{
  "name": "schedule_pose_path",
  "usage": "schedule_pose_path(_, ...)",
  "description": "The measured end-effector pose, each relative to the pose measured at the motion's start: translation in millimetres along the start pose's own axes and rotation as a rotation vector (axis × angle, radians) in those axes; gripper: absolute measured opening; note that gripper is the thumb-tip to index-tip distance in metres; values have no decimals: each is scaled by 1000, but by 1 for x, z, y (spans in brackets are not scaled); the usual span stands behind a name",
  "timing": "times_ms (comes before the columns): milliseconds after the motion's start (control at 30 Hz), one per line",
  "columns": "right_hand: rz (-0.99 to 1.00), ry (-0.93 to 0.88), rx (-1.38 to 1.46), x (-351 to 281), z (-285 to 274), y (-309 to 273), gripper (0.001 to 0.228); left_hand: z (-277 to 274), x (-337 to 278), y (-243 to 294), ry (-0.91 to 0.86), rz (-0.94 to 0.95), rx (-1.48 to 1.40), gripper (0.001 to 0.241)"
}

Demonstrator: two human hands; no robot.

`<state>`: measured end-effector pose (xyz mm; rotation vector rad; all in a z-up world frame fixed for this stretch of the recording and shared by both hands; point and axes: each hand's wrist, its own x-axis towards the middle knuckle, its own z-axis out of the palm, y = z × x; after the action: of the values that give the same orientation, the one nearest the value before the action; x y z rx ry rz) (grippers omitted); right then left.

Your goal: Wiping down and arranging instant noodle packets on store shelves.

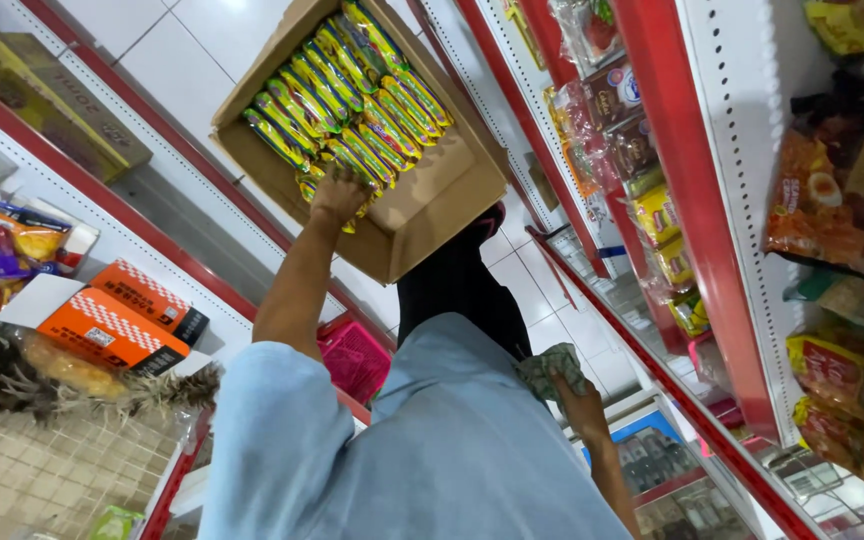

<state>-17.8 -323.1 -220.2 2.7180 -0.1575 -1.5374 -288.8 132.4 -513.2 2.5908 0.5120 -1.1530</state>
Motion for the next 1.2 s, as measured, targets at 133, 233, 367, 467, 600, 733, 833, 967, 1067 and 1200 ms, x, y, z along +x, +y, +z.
schedule_pose_path(133,-6,-4,108,2,10,3,83,-22,-11,-8,112,124,76,52)
schedule_pose_path(233,-28,28,226,-5,13,-3,74,-45,-34,-6,267,148,-107,47)
schedule_pose_path(367,-118,62,372,-42,-6,-69,49,-129,-86,21,376,72,-887,45)
schedule_pose_path(467,-335,156,622,-92,-39,-123,37,-208,-123,71,264,142,-1688,51)
schedule_pose_path(600,-803,493,789,-126,-73,-149,23,-277,-142,147,321,409,-1980,52)
schedule_pose_path(733,-1251,852,515,-220,-120,-200,43,-350,-182,214,-92,812,-2374,64)
schedule_pose_path(833,-1308,1048,395,-238,-129,-201,59,-417,-217,237,-324,1021,-2395,67)
schedule_pose_path(967,-1363,1208,246,-243,-120,-192,59,-419,-202,256,-245,1016,-1907,86)
schedule_pose_path(1067,-1356,1335,244,-244,-145,-194,65,-376,-161,265,-134,1031,-1834,69)
schedule_pose_path(1200,-1088,1348,471,-239,-159,-178,41,-385,-181,246,-479,1294,-1868,82)
